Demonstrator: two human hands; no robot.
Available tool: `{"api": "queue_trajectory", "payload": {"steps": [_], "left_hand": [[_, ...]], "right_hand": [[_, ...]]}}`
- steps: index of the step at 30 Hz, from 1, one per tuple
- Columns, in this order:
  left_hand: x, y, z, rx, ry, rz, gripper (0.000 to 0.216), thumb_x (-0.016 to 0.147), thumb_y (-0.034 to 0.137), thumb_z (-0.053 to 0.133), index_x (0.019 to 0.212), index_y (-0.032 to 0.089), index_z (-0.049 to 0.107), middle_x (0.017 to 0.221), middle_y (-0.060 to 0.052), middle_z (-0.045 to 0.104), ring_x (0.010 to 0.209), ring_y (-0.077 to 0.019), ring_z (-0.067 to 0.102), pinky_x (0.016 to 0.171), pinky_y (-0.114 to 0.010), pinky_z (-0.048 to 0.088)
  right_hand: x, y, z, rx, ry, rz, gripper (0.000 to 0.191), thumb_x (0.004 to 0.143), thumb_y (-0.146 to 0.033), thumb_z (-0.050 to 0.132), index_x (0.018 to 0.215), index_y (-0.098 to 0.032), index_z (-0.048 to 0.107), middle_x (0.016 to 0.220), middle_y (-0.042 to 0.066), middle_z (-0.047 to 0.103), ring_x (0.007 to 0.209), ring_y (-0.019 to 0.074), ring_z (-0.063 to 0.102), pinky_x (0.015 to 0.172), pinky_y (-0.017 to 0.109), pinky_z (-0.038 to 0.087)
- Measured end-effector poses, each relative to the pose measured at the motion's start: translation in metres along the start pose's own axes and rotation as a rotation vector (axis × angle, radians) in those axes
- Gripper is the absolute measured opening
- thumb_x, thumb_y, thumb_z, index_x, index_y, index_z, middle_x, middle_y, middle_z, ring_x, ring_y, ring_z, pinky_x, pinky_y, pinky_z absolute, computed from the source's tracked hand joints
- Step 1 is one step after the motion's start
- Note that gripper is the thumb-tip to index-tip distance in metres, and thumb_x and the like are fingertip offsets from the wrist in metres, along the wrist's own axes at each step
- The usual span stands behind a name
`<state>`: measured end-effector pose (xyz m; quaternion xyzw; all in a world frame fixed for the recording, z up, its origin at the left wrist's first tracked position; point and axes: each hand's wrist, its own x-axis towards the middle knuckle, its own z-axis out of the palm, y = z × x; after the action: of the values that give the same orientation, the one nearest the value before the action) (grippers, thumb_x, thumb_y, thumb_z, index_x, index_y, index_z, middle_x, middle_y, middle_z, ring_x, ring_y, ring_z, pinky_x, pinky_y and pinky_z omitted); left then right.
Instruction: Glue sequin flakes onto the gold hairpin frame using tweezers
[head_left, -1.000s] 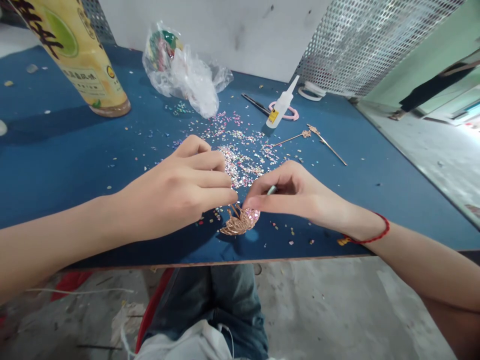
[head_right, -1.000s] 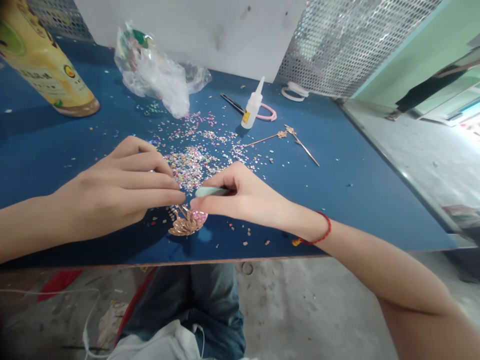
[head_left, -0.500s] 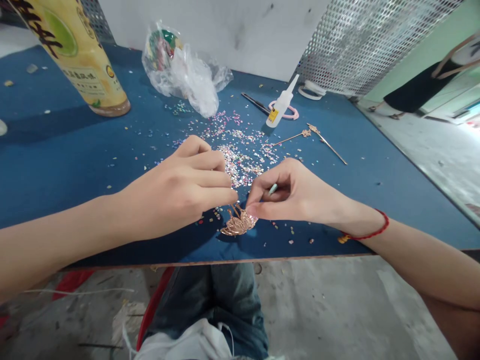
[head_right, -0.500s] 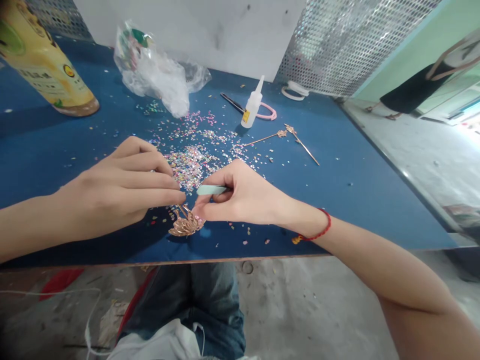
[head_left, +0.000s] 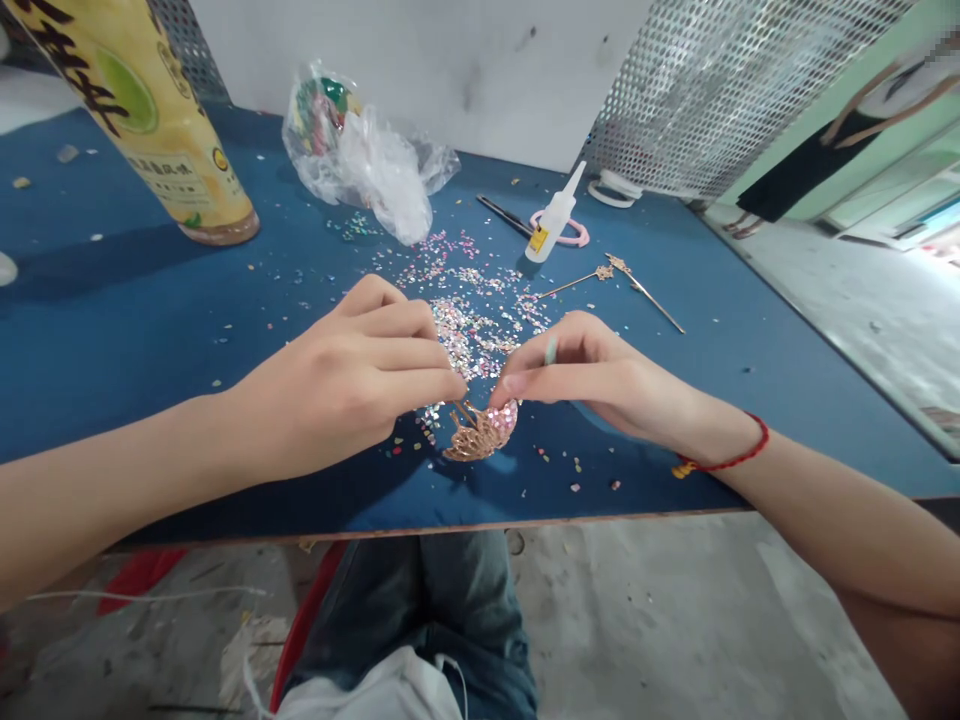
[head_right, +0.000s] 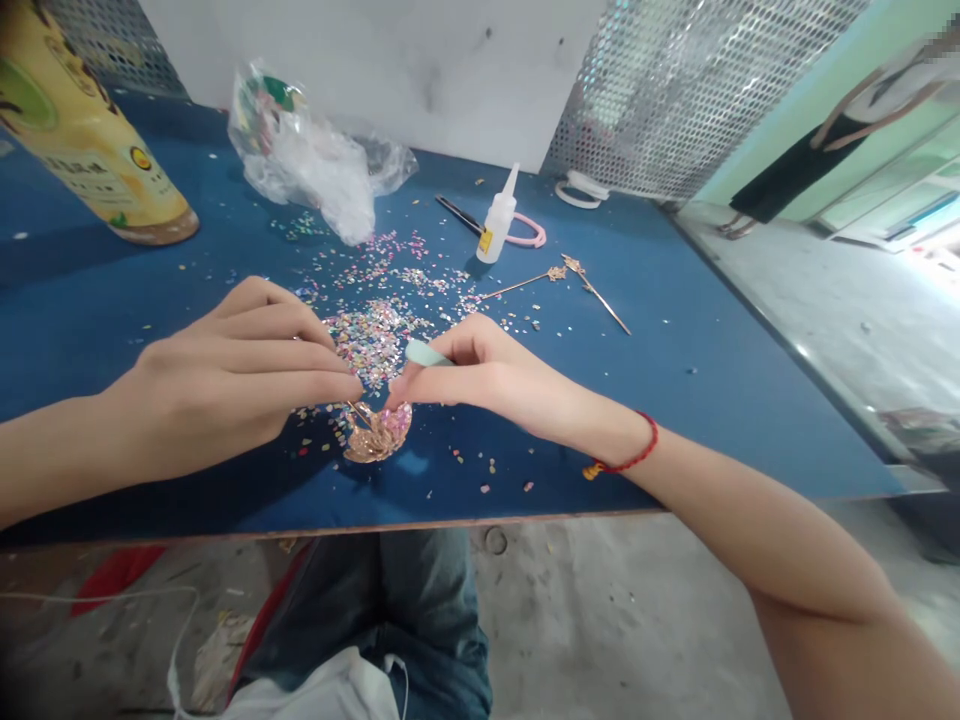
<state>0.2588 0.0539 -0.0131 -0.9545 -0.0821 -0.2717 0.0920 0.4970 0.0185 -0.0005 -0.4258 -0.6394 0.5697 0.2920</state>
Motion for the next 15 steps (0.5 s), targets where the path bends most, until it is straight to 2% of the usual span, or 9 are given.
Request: {"api": "queue_trajectory", "payload": {"steps": [4,9,15], "left_hand": [[-0.002,-0.0032,0.0016,0.052,0.043,-0.058,0.038,0.089,-0.003,0.038,0.094,0.023,0.065,0.082,0.003,0.072,0.082,-0.0144,0.06,0.076,-0.03,0.044],[-0.0034,-0.0055,0.0047,0.088,0.117,-0.144,0.037,0.086,-0.003,0.042,0.091,0.021,0.07,0.079,0.003,0.072,0.078,-0.0128,0.063,0.07,-0.024,0.047],[-0.0032,-0.001,0.0024,0.135,0.104,-0.207,0.042,0.084,-0.005,0.042,0.096,0.02,0.073,0.086,0.002,0.076,0.08,-0.0106,0.069,0.068,-0.019,0.049]], "right_hand": [[0.0015,-0.0011,-0.0039,0.008,0.085,-0.04,0.012,0.071,-0.024,0.075,0.06,-0.019,0.077,0.048,-0.003,0.056,0.047,0.0058,0.039,0.047,0.025,0.027],[0.0026,0.0006,-0.0054,0.031,0.149,-0.056,0.005,0.069,-0.022,0.078,0.065,-0.018,0.078,0.065,0.001,0.07,0.057,0.0091,0.052,0.056,0.026,0.039],[0.0029,0.004,-0.0059,-0.03,0.226,-0.097,0.01,0.073,-0.029,0.079,0.071,-0.018,0.08,0.063,0.001,0.067,0.057,0.0088,0.049,0.056,0.026,0.036]]}}
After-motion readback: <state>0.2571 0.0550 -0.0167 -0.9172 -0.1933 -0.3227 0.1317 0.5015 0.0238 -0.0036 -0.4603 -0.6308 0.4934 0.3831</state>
